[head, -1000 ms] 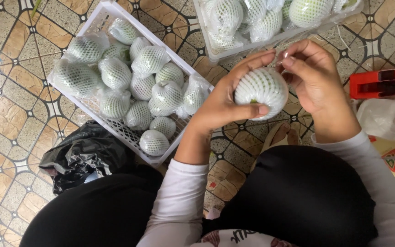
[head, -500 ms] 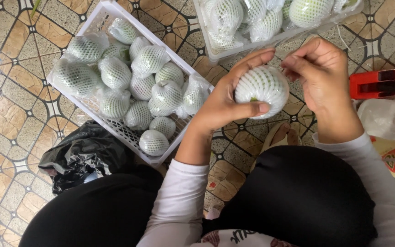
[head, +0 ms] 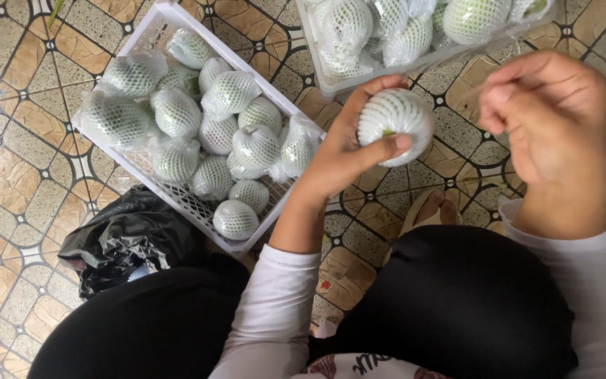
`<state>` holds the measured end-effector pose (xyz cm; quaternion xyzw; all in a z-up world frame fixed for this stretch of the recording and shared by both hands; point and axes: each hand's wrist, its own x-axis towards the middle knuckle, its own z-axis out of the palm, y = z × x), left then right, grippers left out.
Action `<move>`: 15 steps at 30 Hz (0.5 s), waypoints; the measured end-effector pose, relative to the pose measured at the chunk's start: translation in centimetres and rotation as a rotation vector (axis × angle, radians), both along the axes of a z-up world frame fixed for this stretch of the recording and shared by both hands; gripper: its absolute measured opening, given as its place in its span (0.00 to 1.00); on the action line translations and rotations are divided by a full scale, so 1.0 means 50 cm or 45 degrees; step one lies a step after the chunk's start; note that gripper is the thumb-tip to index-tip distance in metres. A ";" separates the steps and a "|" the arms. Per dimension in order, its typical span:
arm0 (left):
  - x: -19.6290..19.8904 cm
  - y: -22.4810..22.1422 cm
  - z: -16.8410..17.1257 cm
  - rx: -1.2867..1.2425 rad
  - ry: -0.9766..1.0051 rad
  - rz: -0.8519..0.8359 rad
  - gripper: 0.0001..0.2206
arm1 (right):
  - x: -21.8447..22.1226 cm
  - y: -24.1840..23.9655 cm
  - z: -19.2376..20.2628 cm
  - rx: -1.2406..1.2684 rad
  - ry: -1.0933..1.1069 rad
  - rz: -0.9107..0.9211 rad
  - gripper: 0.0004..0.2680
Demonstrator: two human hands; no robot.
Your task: Wrapping individual guavas in protective foam netting and packing them into a plastic crate.
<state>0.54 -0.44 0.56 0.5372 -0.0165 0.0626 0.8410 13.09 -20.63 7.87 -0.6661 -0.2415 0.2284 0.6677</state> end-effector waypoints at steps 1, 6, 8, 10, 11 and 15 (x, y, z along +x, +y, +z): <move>0.000 -0.003 0.008 0.001 0.000 -0.002 0.32 | -0.009 0.003 0.007 0.001 0.000 -0.002 0.04; -0.002 -0.010 0.034 -0.041 0.118 0.070 0.32 | -0.048 0.032 0.031 -0.190 -0.008 0.281 0.07; -0.005 -0.009 0.040 -0.016 0.118 0.089 0.32 | -0.059 0.045 0.035 -0.260 -0.020 0.256 0.07; -0.005 -0.009 0.040 0.009 0.118 0.108 0.32 | -0.066 0.053 0.036 -0.331 -0.032 0.232 0.07; -0.004 -0.009 0.038 0.008 0.103 0.098 0.32 | -0.067 0.054 0.034 -0.321 -0.086 0.240 0.07; -0.003 -0.012 0.031 0.039 0.088 0.105 0.31 | -0.079 0.065 0.031 -0.338 -0.316 0.229 0.07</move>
